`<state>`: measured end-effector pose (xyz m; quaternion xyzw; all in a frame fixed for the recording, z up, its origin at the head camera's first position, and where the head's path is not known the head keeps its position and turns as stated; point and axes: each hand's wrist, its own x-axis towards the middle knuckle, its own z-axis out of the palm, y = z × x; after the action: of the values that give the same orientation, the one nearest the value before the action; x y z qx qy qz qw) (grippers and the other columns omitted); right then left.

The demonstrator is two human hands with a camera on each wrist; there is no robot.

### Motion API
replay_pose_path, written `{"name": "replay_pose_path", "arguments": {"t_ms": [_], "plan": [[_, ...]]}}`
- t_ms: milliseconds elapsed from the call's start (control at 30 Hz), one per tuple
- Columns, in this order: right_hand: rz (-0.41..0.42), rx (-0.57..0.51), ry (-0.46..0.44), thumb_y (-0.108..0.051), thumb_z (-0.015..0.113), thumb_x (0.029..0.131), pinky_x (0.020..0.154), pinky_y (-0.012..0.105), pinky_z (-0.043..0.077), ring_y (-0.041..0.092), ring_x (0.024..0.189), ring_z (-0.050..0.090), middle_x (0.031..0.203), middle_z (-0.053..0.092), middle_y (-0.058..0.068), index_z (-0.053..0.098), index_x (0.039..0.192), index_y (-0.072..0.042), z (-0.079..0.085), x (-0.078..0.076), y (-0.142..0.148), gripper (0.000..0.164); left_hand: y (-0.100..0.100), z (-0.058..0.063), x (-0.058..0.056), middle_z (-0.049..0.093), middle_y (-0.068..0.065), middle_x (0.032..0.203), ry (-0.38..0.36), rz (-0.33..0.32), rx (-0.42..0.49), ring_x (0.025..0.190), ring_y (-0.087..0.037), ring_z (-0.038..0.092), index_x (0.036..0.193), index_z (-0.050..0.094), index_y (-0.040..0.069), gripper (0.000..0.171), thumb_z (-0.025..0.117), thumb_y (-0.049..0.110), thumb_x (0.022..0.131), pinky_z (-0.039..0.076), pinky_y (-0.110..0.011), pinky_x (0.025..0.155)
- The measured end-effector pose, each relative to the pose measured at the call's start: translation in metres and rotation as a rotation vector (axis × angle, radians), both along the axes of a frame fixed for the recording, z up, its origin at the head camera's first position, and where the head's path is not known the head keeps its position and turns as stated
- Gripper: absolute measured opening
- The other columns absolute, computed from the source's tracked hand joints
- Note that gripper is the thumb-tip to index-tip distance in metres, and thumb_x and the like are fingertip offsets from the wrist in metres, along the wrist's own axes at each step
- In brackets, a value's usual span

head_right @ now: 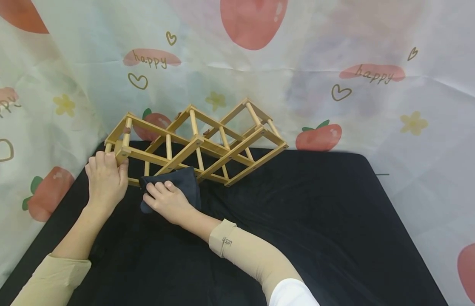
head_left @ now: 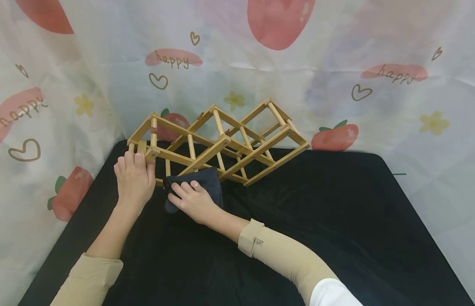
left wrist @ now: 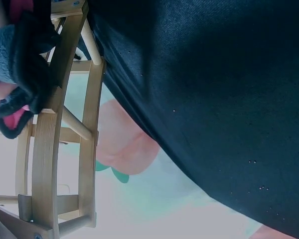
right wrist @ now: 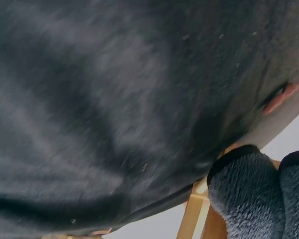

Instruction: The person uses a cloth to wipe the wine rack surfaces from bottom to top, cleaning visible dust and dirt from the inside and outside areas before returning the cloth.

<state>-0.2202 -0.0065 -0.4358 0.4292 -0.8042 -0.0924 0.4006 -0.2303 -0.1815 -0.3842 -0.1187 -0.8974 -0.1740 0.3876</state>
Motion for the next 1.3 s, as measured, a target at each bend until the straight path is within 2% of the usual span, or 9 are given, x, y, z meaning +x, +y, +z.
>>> {"name": "replay_pose_path", "arguments": {"t_ms": [267, 367, 467, 667, 867, 1033, 1167, 1300], "plan": [[-0.008, -0.067, 0.045, -0.006, 0.029, 0.098, 0.077, 0.037, 0.023, 0.014, 0.082, 0.044, 0.11, 0.056, -0.001, 0.064, 0.102, -0.023, 0.013, -0.004, 0.016, 0.039, 0.001, 0.001, 0.001, 0.035, -0.02, 0.08, 0.002, -0.001, 0.022, 0.07, -0.037, 0.032, 0.089, 0.039, -0.002, 0.022, 0.049, 0.018, 0.092, 0.026, -0.048, 0.064], [-0.011, -0.081, 0.037, -0.005, 0.026, 0.098, 0.077, 0.038, 0.023, 0.015, 0.083, 0.046, 0.112, 0.057, 0.001, 0.065, 0.103, -0.023, 0.017, -0.003, 0.022, 0.043, 0.001, 0.001, 0.001, 0.034, -0.02, 0.08, -0.007, -0.002, 0.024, 0.07, -0.037, 0.031, 0.089, 0.039, -0.002, 0.022, 0.049, 0.017, 0.092, 0.026, -0.048, 0.064], [-0.027, -0.076, 0.015, -0.005, 0.03, 0.097, 0.077, 0.038, 0.023, 0.015, 0.084, 0.046, 0.114, 0.057, 0.002, 0.064, 0.104, -0.023, 0.021, -0.001, 0.026, 0.039, 0.001, 0.001, 0.002, 0.034, -0.019, 0.08, -0.021, -0.001, 0.021, 0.071, -0.036, 0.031, 0.089, 0.038, -0.002, 0.022, 0.048, 0.018, 0.092, 0.025, -0.048, 0.065], [-0.032, -0.083, -0.023, -0.009, 0.048, 0.091, 0.077, 0.037, 0.024, 0.015, 0.084, 0.046, 0.114, 0.057, 0.001, 0.064, 0.104, -0.022, 0.023, 0.005, 0.034, 0.024, 0.0, 0.0, 0.002, 0.033, -0.019, 0.081, -0.04, 0.002, 0.018, 0.072, -0.036, 0.03, 0.088, 0.038, -0.002, 0.023, 0.048, 0.019, 0.093, 0.025, -0.048, 0.066], [0.01, -0.095, -0.029, -0.009, 0.047, 0.091, 0.076, 0.036, 0.025, 0.015, 0.083, 0.045, 0.111, 0.057, 0.002, 0.064, 0.103, -0.02, 0.022, 0.014, 0.043, 0.024, 0.001, 0.001, 0.001, 0.034, -0.019, 0.081, -0.048, 0.007, 0.016, 0.072, -0.036, 0.031, 0.087, 0.038, -0.001, 0.024, 0.046, 0.02, 0.093, 0.025, -0.048, 0.066], [0.033, -0.107, -0.006, -0.007, 0.044, 0.093, 0.077, 0.037, 0.024, 0.015, 0.08, 0.044, 0.109, 0.057, 0.002, 0.063, 0.102, -0.02, 0.022, 0.018, 0.054, 0.025, 0.0, 0.001, 0.001, 0.034, -0.019, 0.081, -0.04, -0.015, 0.009, 0.072, -0.037, 0.031, 0.087, 0.037, -0.001, 0.027, 0.043, 0.025, 0.092, 0.025, -0.049, 0.066], [0.031, -0.124, 0.002, -0.008, 0.049, 0.09, 0.077, 0.038, 0.024, 0.016, 0.08, 0.045, 0.11, 0.057, 0.003, 0.063, 0.101, -0.019, 0.024, 0.02, 0.064, 0.021, -0.001, 0.002, 0.002, 0.033, -0.019, 0.081, -0.031, -0.032, 0.001, 0.072, -0.037, 0.03, 0.087, 0.037, -0.001, 0.036, 0.034, 0.034, 0.096, 0.024, -0.049, 0.066], [0.022, -0.14, -0.017, -0.009, 0.059, 0.083, 0.077, 0.039, 0.024, 0.018, 0.082, 0.047, 0.111, 0.057, 0.004, 0.063, 0.103, -0.019, 0.027, 0.022, 0.076, 0.022, -0.001, 0.002, 0.002, 0.032, -0.019, 0.081, -0.017, -0.033, 0.003, 0.072, -0.038, 0.03, 0.088, 0.036, -0.002, 0.047, 0.022, 0.042, 0.098, 0.025, -0.049, 0.065]]}}
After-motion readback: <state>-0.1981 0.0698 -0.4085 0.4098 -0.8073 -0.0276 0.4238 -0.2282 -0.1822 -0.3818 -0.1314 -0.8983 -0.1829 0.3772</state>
